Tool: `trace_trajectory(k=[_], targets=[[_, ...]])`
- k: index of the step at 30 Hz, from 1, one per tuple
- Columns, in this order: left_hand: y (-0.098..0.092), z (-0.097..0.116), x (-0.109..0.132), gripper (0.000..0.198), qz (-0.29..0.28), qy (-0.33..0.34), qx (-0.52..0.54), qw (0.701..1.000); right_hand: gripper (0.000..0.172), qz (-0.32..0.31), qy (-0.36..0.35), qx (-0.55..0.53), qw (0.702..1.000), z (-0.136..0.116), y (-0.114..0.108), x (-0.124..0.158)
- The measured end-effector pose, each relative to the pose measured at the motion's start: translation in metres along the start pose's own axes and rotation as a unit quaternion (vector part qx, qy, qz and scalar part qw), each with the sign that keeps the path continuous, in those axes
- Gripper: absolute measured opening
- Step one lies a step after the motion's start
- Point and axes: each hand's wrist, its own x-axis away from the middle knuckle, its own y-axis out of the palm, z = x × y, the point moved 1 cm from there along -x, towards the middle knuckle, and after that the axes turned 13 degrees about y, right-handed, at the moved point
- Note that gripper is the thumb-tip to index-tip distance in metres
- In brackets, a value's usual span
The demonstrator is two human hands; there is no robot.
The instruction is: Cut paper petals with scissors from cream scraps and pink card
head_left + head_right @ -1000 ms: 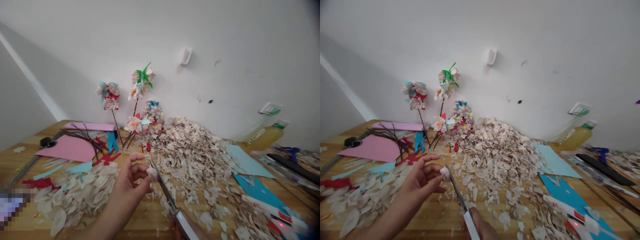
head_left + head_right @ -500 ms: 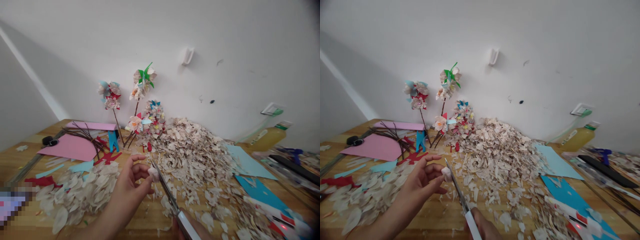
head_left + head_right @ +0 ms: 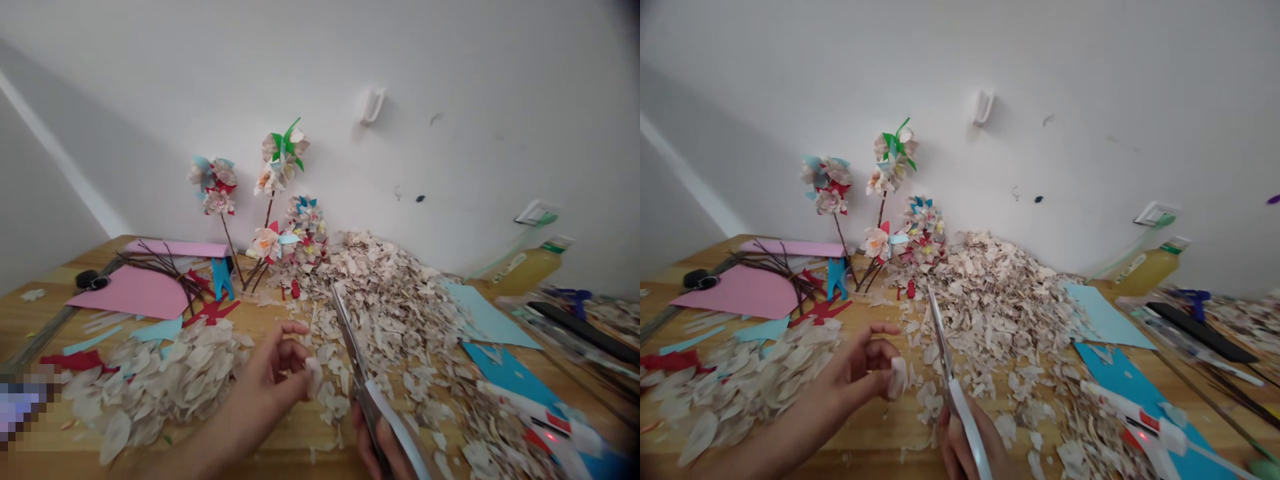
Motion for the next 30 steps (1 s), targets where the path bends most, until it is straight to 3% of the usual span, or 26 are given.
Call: trace_trajectory(k=[3, 6, 10, 15, 20, 25, 30], targets=[[0.004, -0.014, 0.005, 0.034, -0.131, -0.082, 0.023, 0.988, 0.047, -0.010, 0.012, -0.055, 0.998, 0.005, 0.005, -0.008], [0.007, -0.019, 0.010, 0.037, -0.220, -0.121, -0.022, 0.968, 0.043, 0.016, 0.035, -0.143, 0.989, 0.010, 0.013, -0.010], [0.007, -0.014, 0.013, 0.042, -0.260, -0.130, -0.104, 0.951, 0.048, 0.063, 0.019, -0.208, 0.976, 0.018, 0.022, -0.013], [0.004, -0.009, 0.017, 0.045, -0.284, -0.109, -0.159, 0.939, 0.045, 0.018, -0.007, -0.157, 0.987, 0.027, 0.020, -0.016], [-0.001, -0.019, 0.012, 0.044, -0.241, -0.109, -0.114, 0.958, 0.042, 0.010, 0.006, -0.150, 0.989, 0.026, 0.018, -0.015], [-0.001, -0.041, 0.003, 0.043, -0.101, -0.163, 0.090, 0.977, 0.046, 0.127, -0.068, -0.245, 0.959, 0.017, 0.018, -0.016], [0.009, -0.044, 0.006, 0.044, -0.009, -0.198, 0.168, 0.966, 0.043, 0.136, -0.093, -0.261, 0.951, 0.014, 0.015, -0.019]])
